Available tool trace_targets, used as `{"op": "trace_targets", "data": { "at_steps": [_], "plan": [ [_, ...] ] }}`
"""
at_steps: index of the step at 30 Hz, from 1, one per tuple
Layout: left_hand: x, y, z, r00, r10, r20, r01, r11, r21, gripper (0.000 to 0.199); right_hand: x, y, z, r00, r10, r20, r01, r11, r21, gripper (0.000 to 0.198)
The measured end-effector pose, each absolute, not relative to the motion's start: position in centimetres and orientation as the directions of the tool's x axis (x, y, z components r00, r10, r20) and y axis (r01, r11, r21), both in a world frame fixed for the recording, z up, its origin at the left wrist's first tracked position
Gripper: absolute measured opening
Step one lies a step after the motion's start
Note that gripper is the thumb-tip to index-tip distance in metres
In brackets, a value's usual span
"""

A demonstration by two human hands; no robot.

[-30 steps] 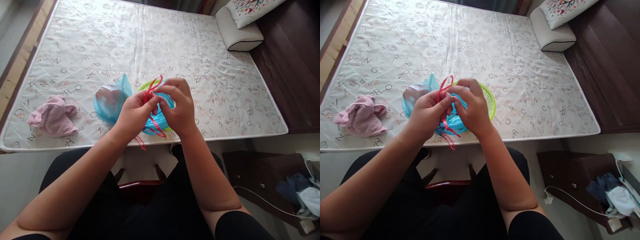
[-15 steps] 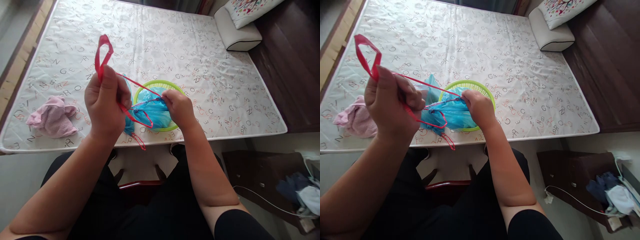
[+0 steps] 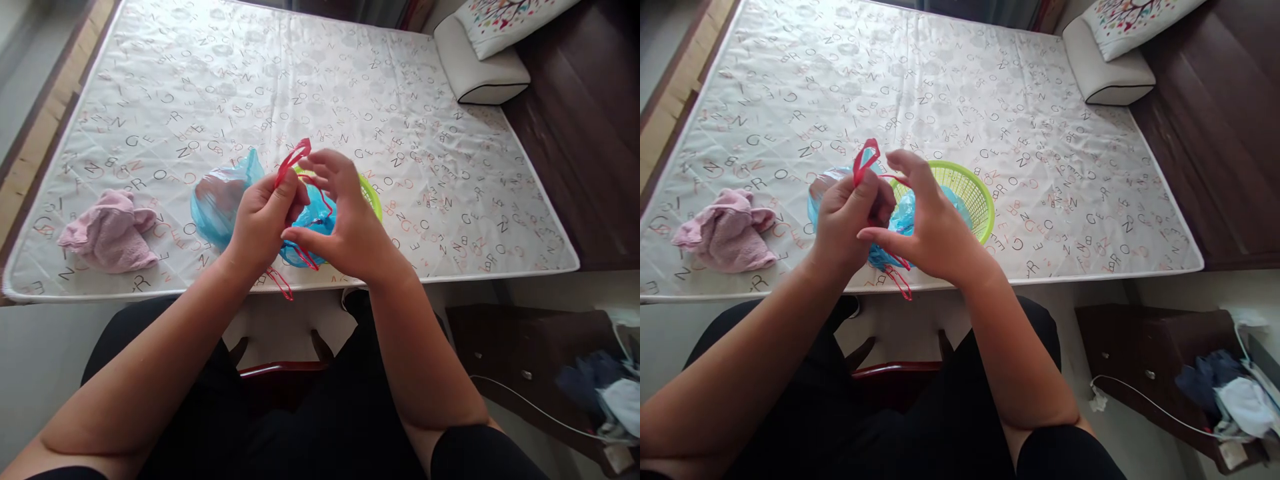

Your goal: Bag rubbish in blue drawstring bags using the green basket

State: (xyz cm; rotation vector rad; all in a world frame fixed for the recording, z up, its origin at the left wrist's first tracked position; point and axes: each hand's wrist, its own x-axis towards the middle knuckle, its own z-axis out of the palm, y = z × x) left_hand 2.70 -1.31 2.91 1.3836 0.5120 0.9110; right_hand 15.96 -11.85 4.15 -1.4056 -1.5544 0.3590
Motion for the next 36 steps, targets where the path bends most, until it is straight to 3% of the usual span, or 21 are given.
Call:
{"op": "trace_targets", "data": {
  "at_steps": [6, 14, 17, 20, 23, 25, 27, 31, 36],
  "plan": [
    [2.8, -1.5, 3.2, 0.531, 0.829, 0.175, -0.222, -0.063, 0.973, 0.051, 15.0, -12.7, 4.6, 0.172, 0.958, 0.230, 0.555, 0.098, -0.826, 0.057],
    [2.4, -1.2, 2.6, 0.557, 0.826, 0.085, -0.135, -0.010, 0.991, 0.050, 13.8, -12.9, 5.4, 0.195, 0.978, 0.069, 0.466, -0.030, -0.884, 0.065],
    [2.4, -0.9, 2.6, 0.599, 0.800, 0.016, -0.101, 0.056, 0.993, 0.047, 14.6, -12.8, 5.3, 0.220, 0.976, 0.010, 0.429, -0.088, -0.899, 0.039],
    [2.8, -0.8, 2.8, 0.620, 0.780, -0.092, -0.053, 0.158, 0.986, 0.042, 15.7, -12.2, 4.5, 0.275, 0.961, -0.025, 0.276, -0.103, -0.956, 0.011],
    [3.1, -0.9, 2.7, 0.594, 0.768, -0.241, 0.028, 0.279, 0.960, 0.036, 16.7, -11.3, 3.0, 0.430, 0.903, -0.013, 0.142, -0.082, -0.987, 0.022],
    [3.2, -1.1, 2.5, 0.564, 0.769, -0.302, 0.060, 0.326, 0.943, 0.029, 17.0, -10.8, 2.0, 0.523, 0.852, 0.025, 0.142, -0.058, -0.988, 0.027],
    [3.2, -1.3, 2.4, 0.550, 0.787, -0.280, 0.049, 0.304, 0.951, 0.022, 16.8, -10.6, 1.4, 0.549, 0.833, 0.073, 0.194, -0.042, -0.980, 0.028],
    [3.2, -1.7, 2.0, 0.599, 0.796, -0.092, -0.034, 0.140, 0.990, 0.010, 15.7, -10.8, 1.6, 0.503, 0.853, 0.139, 0.322, -0.036, -0.946, 0.022],
    [3.2, -2.0, 1.2, 0.625, 0.781, -0.004, -0.095, 0.081, 0.992, 0.009, 14.9, -11.4, 2.2, 0.442, 0.879, 0.180, 0.515, -0.084, -0.853, 0.019]
  ]
}}
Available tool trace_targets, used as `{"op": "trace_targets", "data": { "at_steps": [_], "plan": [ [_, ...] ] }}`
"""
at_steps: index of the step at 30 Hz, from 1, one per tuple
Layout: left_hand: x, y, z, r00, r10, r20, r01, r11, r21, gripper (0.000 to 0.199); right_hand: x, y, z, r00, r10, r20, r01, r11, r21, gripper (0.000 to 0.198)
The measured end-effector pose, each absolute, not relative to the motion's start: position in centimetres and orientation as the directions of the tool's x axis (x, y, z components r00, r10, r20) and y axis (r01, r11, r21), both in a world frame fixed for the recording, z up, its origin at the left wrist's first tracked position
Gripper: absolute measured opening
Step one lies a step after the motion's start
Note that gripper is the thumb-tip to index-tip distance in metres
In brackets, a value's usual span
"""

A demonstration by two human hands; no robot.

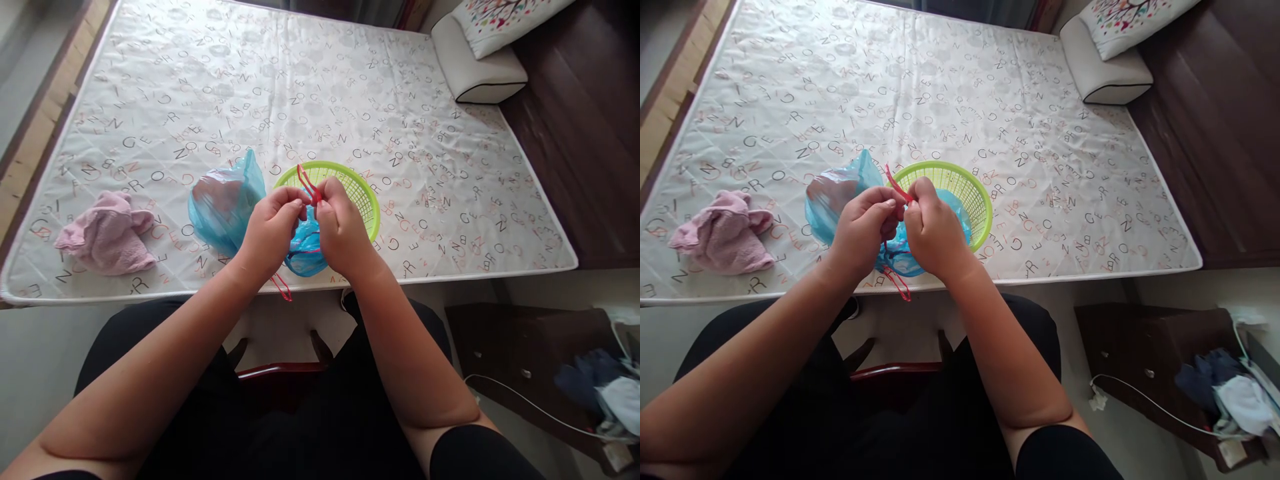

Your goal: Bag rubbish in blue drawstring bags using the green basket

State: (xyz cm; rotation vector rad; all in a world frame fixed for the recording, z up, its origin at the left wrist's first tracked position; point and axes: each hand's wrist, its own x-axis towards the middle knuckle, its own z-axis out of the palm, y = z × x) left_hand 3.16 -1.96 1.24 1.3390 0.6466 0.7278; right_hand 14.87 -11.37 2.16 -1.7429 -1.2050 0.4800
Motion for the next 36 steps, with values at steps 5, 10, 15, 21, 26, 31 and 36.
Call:
{"op": "trace_targets", "data": {
  "at_steps": [5, 10, 15, 21, 26, 31, 36],
  "plan": [
    [2.8, -2.4, 1.4, 0.591, 0.804, 0.066, -0.075, -0.027, 0.997, 0.031, 14.9, -11.3, 1.4, 0.443, 0.866, 0.232, 0.622, -0.110, -0.776, 0.023],
    [2.9, -2.4, 1.1, 0.569, 0.815, 0.106, -0.107, -0.055, 0.993, 0.037, 14.8, -11.2, 1.4, 0.430, 0.849, 0.307, 0.696, -0.095, -0.711, 0.025],
    [3.0, -2.0, 1.0, 0.503, 0.857, 0.113, -0.142, -0.047, 0.989, 0.037, 15.0, -11.1, 1.5, 0.383, 0.861, 0.334, 0.706, -0.040, -0.707, 0.023],
    [2.7, -1.2, 1.0, 0.525, 0.846, 0.087, -0.142, -0.013, 0.990, 0.038, 14.9, -11.1, 1.6, 0.346, 0.883, 0.318, 0.689, -0.009, -0.724, 0.023],
    [1.3, -0.9, 1.5, 0.596, 0.798, 0.087, -0.174, 0.023, 0.984, 0.039, 15.7, -11.2, 2.9, 0.281, 0.943, 0.178, 0.413, 0.048, -0.910, 0.027],
    [-0.6, -1.6, 4.6, 0.736, 0.671, 0.085, -0.105, -0.011, 0.994, 0.040, 16.6, -11.1, 4.2, 0.273, 0.962, 0.019, 0.076, -0.002, -0.997, 0.050],
    [-1.7, -2.2, 6.5, 0.793, 0.604, 0.080, -0.032, -0.090, 0.995, 0.035, 16.2, -12.1, 6.3, 0.247, 0.965, 0.088, 0.059, 0.076, -0.995, 0.019]
  ]
}}
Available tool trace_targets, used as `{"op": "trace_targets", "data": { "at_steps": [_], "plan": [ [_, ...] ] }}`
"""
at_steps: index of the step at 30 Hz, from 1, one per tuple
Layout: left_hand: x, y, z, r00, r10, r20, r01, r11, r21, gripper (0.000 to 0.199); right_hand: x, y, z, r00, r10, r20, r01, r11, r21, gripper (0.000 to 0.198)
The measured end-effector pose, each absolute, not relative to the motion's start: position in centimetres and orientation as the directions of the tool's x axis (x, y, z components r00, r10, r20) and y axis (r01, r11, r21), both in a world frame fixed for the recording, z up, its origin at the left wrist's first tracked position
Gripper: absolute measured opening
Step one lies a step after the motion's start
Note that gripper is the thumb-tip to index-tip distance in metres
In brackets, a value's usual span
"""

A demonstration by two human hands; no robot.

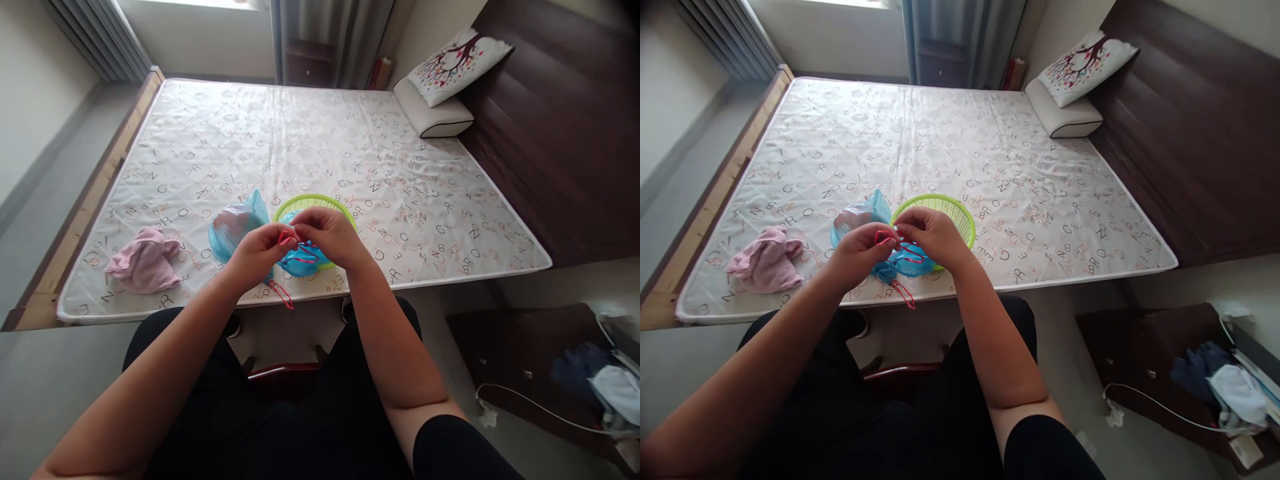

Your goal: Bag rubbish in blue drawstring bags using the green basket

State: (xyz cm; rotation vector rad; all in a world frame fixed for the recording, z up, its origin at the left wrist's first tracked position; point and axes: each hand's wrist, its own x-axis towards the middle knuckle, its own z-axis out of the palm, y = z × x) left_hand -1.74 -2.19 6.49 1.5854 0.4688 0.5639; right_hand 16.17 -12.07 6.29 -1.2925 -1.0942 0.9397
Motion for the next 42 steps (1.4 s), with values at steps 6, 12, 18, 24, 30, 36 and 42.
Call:
{"op": "trace_targets", "data": {
  "at_steps": [6, 12, 18, 24, 30, 36, 42],
  "plan": [
    [-1.6, -3.1, 6.7, 0.645, 0.763, 0.033, 0.058, -0.092, 0.994, 0.034, 15.5, -13.7, 8.9, 0.353, 0.936, 0.013, -0.180, 0.082, -0.980, 0.035],
    [-1.0, -3.7, 7.9, 0.604, 0.796, -0.046, -0.009, 0.065, 0.998, 0.046, 12.5, -15.3, 8.1, 0.417, 0.900, -0.126, -0.295, 0.003, -0.955, 0.047],
    [-1.3, -4.7, 9.7, 0.675, 0.737, -0.030, 0.019, 0.024, 1.000, 0.051, 10.0, -16.5, 7.0, 0.487, 0.864, 0.127, 0.386, -0.083, -0.919, 0.014],
    [-2.1, -5.6, 10.5, 0.725, 0.689, 0.019, 0.042, -0.071, 0.997, 0.050, 9.3, -17.0, 8.3, 0.413, 0.871, 0.268, 0.863, -0.279, -0.422, 0.016],
    [-3.4, -5.3, 9.7, 0.779, 0.626, 0.044, 0.045, -0.125, 0.991, 0.054, 10.8, -16.6, 7.9, 0.255, 0.908, 0.332, 0.853, -0.049, -0.520, 0.013],
    [-3.9, -5.2, 8.6, 0.764, 0.644, -0.043, 0.075, -0.023, 0.997, 0.067, 11.5, -15.9, 6.7, 0.408, 0.890, 0.204, 0.640, -0.119, -0.759, 0.017],
    [-4.0, -6.0, 7.3, 0.707, 0.707, -0.027, 0.007, 0.030, 1.000, 0.057, 10.3, -15.7, 6.0, 0.472, 0.853, 0.222, 0.547, -0.086, -0.833, 0.017]
  ]
}}
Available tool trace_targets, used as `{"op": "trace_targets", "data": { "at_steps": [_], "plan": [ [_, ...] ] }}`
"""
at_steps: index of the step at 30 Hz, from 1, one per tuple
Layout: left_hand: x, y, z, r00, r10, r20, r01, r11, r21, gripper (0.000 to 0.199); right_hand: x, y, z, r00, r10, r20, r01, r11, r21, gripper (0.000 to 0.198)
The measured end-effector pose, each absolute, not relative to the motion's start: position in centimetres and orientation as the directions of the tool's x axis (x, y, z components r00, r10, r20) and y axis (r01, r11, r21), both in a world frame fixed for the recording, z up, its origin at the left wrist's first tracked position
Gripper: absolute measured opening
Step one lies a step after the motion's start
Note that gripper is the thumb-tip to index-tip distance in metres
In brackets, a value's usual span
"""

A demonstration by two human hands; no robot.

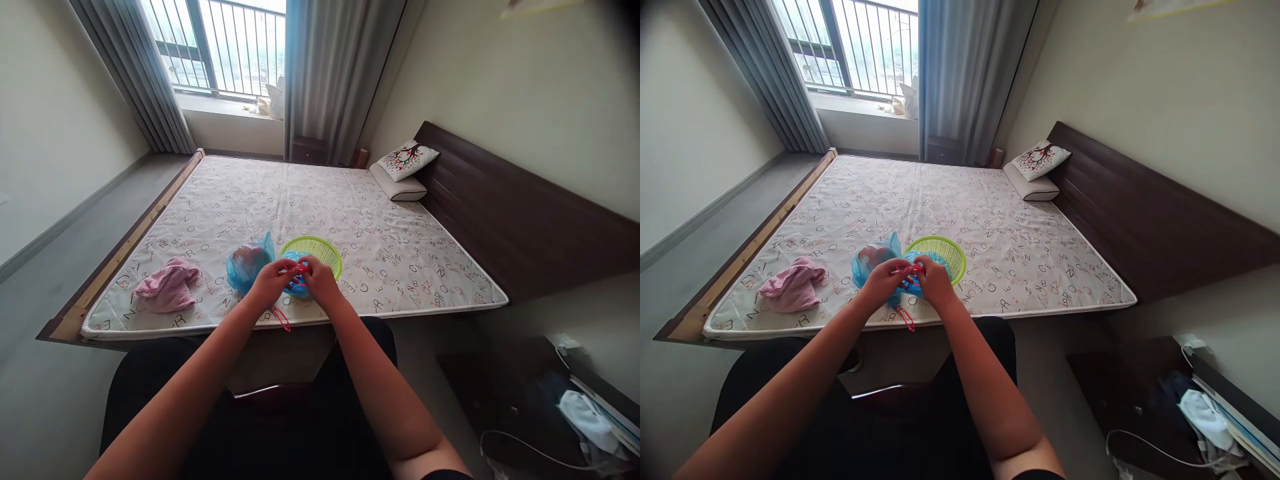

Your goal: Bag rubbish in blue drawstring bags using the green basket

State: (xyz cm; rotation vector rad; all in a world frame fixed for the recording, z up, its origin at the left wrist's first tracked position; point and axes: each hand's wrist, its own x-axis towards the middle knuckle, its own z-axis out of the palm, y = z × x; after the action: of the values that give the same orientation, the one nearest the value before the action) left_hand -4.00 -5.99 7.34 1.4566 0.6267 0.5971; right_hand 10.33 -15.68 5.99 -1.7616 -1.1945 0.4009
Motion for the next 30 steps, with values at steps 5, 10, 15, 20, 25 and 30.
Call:
{"op": "trace_targets", "data": {
  "at_steps": [5, 10, 15, 20, 25, 30],
  "plan": [
    [-4.3, -6.7, 5.5, 0.691, 0.723, -0.004, -0.021, 0.025, 0.999, 0.047, 10.0, -15.4, 4.9, 0.511, 0.854, 0.097, 0.252, -0.041, -0.967, 0.021],
    [-4.6, -6.1, 3.0, 0.581, 0.814, 0.017, -0.027, -0.001, 1.000, 0.049, 10.9, -16.2, 5.2, 0.497, 0.867, 0.007, -0.190, 0.117, -0.975, 0.048],
    [-5.1, -3.2, 0.5, 0.434, 0.900, -0.050, -0.088, 0.097, 0.991, 0.041, 14.0, -16.7, 5.3, 0.693, 0.715, -0.090, -0.514, 0.403, -0.757, 0.032],
    [-5.9, -0.8, -0.8, 0.311, 0.912, -0.266, -0.181, 0.332, 0.926, 0.029, 19.7, -16.8, 3.8, 0.795, 0.598, -0.104, -0.319, 0.267, -0.909, 0.027],
    [-5.6, -1.8, -1.7, 0.340, 0.898, -0.278, -0.190, 0.355, 0.915, 0.032, 19.9, -17.7, 2.0, 0.771, 0.636, -0.013, -0.038, 0.025, -0.999, 0.032],
    [-6.9, -2.1, -1.2, 0.461, 0.836, -0.297, -0.168, 0.411, 0.896, 0.048, 15.2, -17.4, 0.3, 0.575, 0.818, -0.035, 0.404, -0.321, -0.857, 0.067]
  ]
}}
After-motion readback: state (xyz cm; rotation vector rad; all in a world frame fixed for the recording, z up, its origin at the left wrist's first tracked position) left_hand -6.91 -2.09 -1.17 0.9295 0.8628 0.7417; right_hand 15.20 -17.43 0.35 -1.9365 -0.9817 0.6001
